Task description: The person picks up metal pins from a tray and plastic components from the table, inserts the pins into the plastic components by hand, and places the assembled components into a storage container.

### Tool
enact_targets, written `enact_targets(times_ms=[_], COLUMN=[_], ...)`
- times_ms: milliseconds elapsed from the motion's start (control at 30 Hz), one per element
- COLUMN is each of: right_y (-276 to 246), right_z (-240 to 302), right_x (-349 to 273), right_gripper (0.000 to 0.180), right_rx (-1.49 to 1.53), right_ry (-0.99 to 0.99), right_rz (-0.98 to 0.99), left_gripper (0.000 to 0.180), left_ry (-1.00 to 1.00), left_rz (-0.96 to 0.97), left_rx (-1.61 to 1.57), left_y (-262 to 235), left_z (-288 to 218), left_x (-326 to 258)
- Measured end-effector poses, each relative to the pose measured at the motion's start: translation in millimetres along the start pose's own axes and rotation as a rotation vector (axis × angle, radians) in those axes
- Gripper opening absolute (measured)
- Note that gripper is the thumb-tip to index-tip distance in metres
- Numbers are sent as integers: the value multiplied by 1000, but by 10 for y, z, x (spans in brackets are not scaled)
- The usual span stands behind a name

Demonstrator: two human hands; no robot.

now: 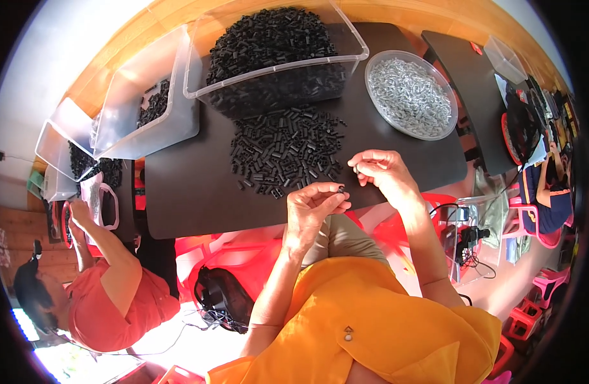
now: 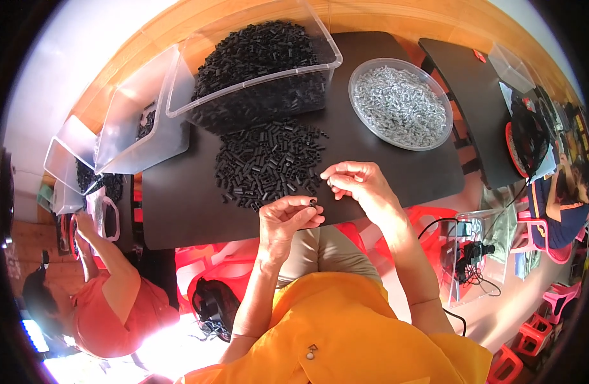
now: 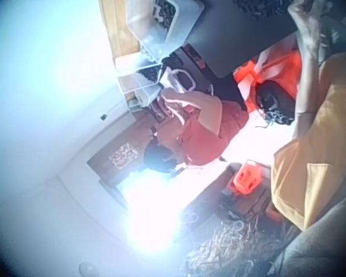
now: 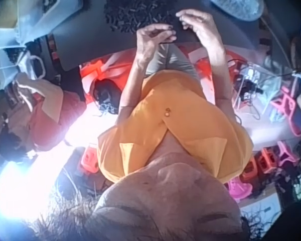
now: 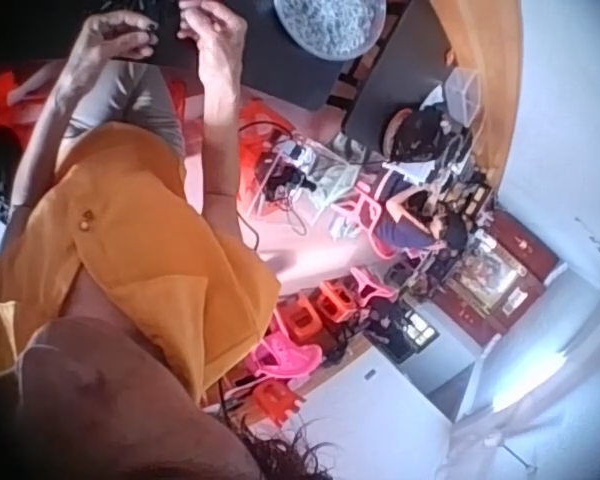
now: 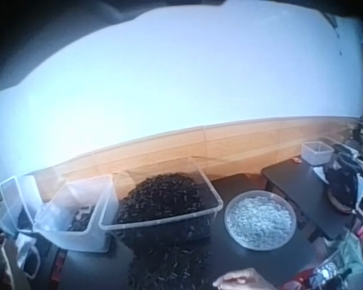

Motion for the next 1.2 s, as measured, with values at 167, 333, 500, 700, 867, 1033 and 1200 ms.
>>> enact_targets(times_ms=[167, 333, 500, 700, 867, 1033, 1200], right_y=[92, 222, 246, 292, 328, 344, 335], right_z=[214, 377, 410, 491, 577, 642, 655], right_x=[-124, -230, -252, -319, -410, -480, -479], right_gripper=[13, 14, 15, 14, 13, 16, 16], right_rx=[-70, -208, -264, -409, -537, -549, -552], right_ry=[-82, -308, -425, -518, -643, -786, -821], right_rz=[24, 82, 110, 110, 5, -50, -98], left_gripper=[15, 15, 14, 15, 17, 18, 17], left_ry=[-17, -7, -1, 8, 148, 216, 282], left_rz=[19, 14, 17, 20, -45, -58, -64], left_rx=[-2, 15, 50, 93, 246, 360, 392], left_y=[76, 95, 96, 107, 101, 106, 137], left_z=[-9, -35, -14, -21, -107, -198, -228], left_x=[29, 36, 47, 11, -34, -39, -18])
Point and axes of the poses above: each hand's wrist, its own x-axis towards the middle knuckle, its own y-axis out of the palm, z = x × y, the point moved 10 cm from there along x, towards the middle knuckle, and after that the axes turned 12 degrees about -z, right-handed, at the moved point
